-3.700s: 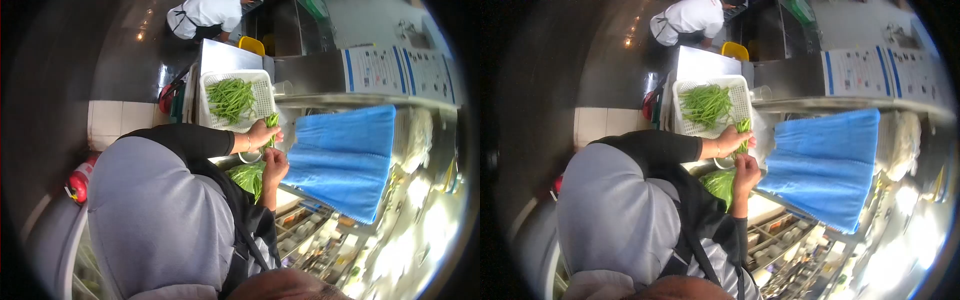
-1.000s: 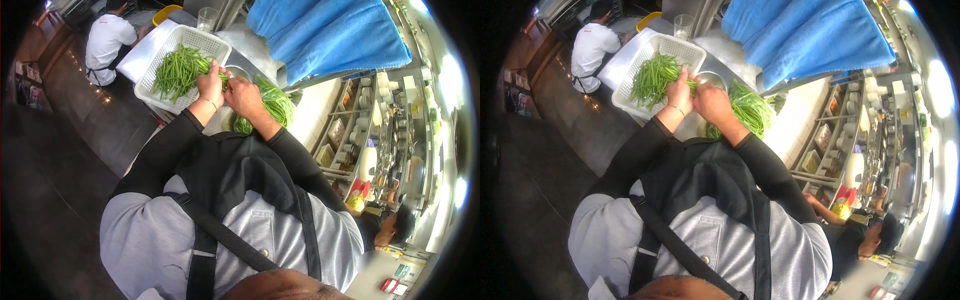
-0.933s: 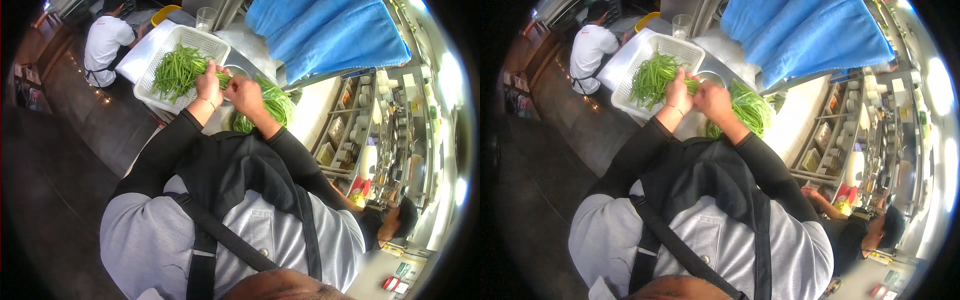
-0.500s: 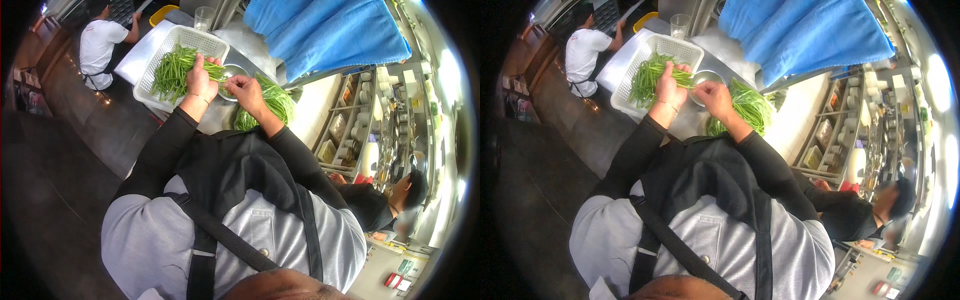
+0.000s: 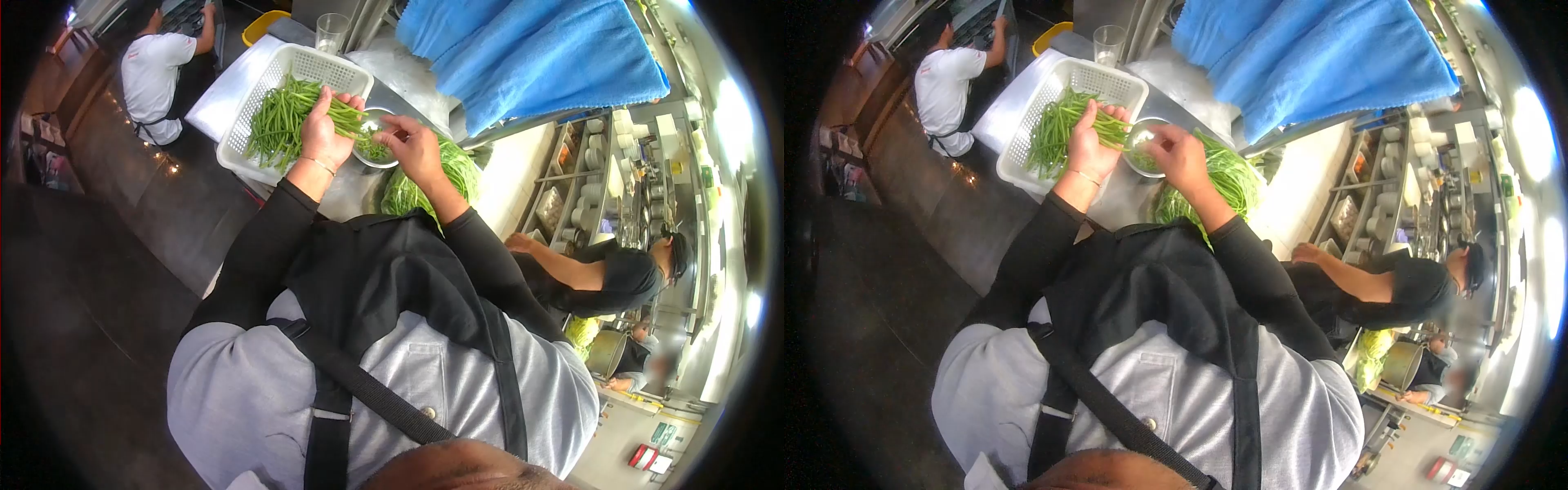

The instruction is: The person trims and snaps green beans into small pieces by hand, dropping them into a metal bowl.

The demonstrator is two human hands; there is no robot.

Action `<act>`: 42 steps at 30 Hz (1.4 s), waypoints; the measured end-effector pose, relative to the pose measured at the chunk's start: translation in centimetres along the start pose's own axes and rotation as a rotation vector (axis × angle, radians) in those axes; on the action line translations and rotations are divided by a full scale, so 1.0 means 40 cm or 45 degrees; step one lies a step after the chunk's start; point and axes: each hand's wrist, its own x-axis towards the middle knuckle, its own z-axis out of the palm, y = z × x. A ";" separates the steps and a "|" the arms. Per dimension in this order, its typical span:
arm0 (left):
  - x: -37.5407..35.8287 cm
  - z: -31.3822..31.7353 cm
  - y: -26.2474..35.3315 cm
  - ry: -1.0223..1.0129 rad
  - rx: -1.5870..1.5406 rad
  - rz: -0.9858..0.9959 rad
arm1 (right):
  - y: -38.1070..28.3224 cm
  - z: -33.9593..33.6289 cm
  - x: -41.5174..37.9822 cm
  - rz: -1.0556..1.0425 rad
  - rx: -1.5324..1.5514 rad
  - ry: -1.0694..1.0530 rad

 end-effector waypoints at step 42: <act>-0.011 -0.018 -0.074 0.283 0.190 0.085 | -0.061 0.042 -0.022 -0.213 0.013 -0.112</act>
